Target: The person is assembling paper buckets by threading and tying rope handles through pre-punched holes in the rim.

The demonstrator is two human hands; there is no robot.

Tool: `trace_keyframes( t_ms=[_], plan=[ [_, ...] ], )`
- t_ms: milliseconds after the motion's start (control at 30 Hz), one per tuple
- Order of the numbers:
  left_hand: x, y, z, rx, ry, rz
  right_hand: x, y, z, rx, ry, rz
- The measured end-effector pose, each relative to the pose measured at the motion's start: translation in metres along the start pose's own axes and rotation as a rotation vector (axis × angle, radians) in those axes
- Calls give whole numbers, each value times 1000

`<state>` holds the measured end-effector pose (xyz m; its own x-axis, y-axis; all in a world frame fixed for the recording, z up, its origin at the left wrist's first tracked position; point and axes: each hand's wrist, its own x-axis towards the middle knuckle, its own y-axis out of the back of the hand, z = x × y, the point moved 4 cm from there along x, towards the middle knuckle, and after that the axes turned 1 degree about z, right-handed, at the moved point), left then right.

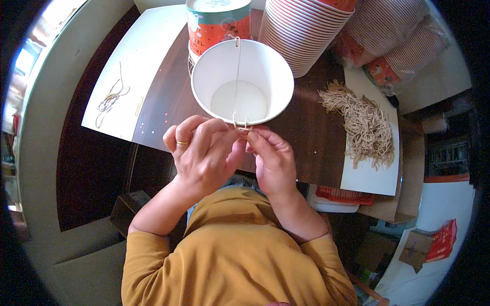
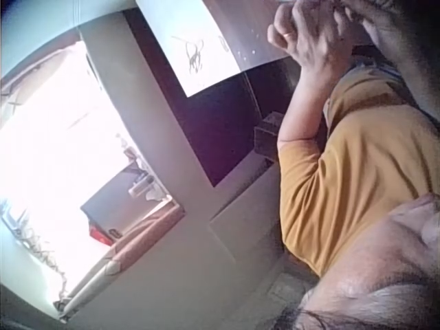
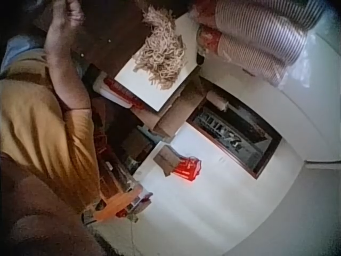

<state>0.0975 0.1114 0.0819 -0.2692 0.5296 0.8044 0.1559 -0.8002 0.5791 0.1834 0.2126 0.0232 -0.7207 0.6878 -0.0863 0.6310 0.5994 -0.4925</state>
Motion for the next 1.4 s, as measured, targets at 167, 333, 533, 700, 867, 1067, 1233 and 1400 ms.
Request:
trace_keyframes(
  t_ms=[167,333,533,700,867,1067,1233,1400],
  plan=[
    [2,2,2,-17,6,16,-1,2,4,41,-13,-27],
    [1,0,0,-29,-30,12,-2,0,-1,-46,77,-2],
    [-1,-1,2,-6,-37,10,-3,0,0,-186,120,52],
    [-2,-2,4,-20,-37,12,-4,-2,-1,-160,148,40],
    [-6,-5,4,-1,-54,37,-5,-6,2,-61,121,47],
    [-10,-9,7,27,-69,61,-9,-7,13,50,62,90],
    [-9,-11,8,29,-74,85,-10,-6,14,-27,72,141],
    [-5,-9,7,44,-68,78,-11,-11,3,-44,104,113]
  ],
)
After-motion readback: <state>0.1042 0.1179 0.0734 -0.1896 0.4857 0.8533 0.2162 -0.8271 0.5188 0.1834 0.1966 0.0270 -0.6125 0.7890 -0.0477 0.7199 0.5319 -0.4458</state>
